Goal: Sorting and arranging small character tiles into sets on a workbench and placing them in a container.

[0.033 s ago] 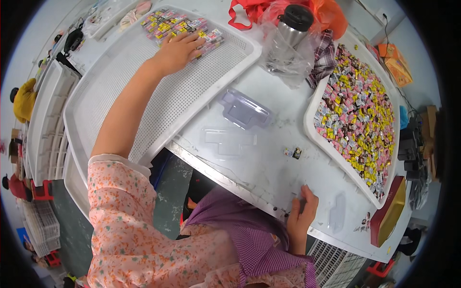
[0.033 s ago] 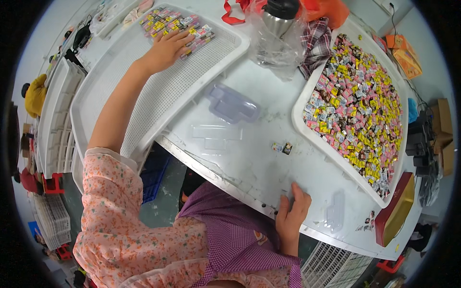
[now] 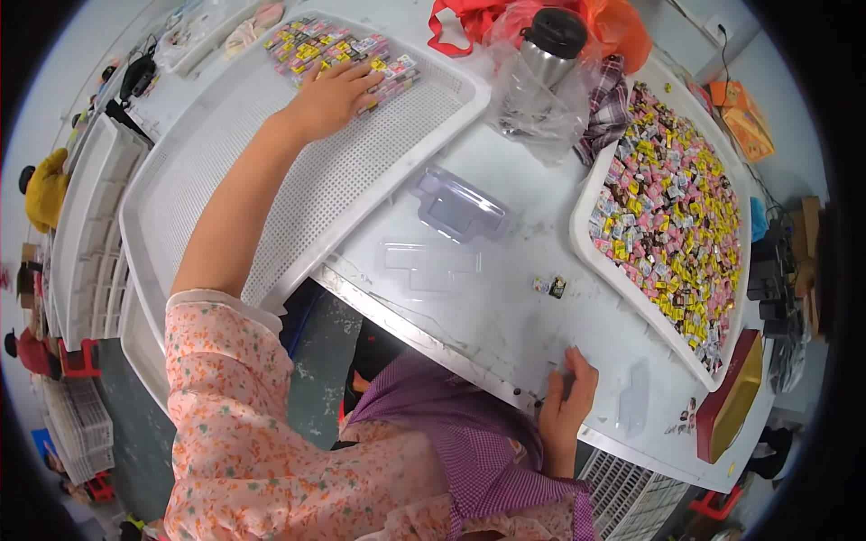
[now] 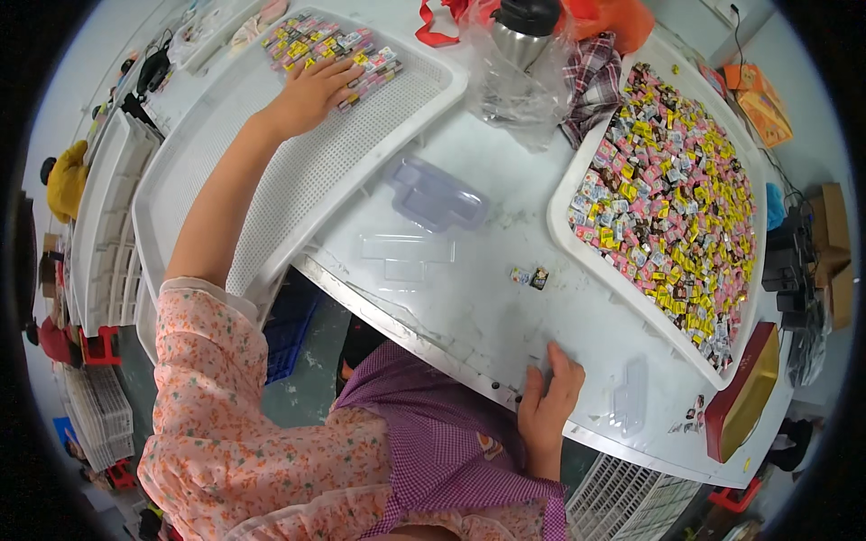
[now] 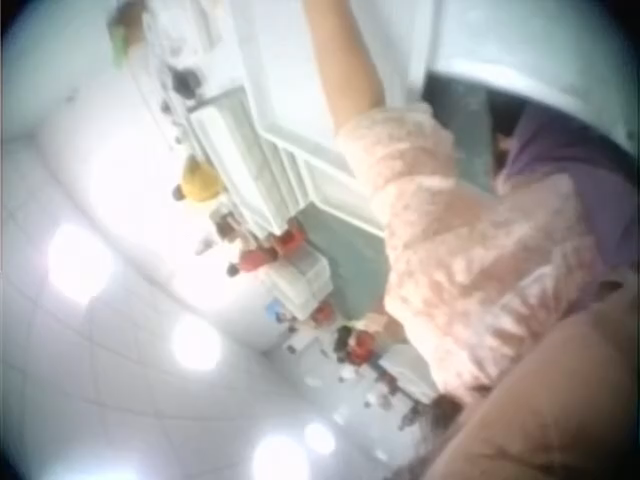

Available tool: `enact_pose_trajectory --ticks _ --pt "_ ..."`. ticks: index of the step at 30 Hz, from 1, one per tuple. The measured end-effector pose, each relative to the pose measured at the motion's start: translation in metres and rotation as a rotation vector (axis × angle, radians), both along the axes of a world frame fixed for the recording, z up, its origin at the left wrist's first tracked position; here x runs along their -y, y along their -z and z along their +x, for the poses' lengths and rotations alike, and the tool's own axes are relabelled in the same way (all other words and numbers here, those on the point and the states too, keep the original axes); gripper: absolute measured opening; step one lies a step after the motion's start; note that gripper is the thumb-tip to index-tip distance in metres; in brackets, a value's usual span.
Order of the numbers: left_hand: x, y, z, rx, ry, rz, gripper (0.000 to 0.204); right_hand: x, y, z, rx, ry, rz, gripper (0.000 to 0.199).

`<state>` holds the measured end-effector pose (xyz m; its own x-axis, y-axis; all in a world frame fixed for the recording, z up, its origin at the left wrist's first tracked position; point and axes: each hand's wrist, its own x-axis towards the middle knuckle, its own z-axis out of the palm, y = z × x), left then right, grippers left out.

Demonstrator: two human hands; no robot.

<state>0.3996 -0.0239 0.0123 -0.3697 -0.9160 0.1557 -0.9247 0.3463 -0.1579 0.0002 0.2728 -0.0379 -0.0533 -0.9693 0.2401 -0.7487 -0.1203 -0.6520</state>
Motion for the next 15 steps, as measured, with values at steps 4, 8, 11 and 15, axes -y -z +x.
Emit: enact_pose_trajectory --ticks 4,8,11,15 --pt "-0.004 0.001 0.005 0.001 -0.029 0.014 0.04 -0.005 0.0 0.0 -0.003 -0.005 -0.007 0.04" --pt "-0.022 -0.008 -0.001 -0.082 0.014 -0.048 0.039 -0.002 -0.001 -0.001 -0.065 -0.02 -0.023 0.038" --pt "-0.061 -0.032 -0.02 -0.399 0.124 0.007 0.036 -0.002 -0.001 -0.001 -0.055 -0.01 -0.02 0.038" --pt "-0.129 -0.035 -0.086 -0.665 0.363 0.097 0.036 -0.001 0.0 -0.002 -0.026 0.004 -0.005 0.037"
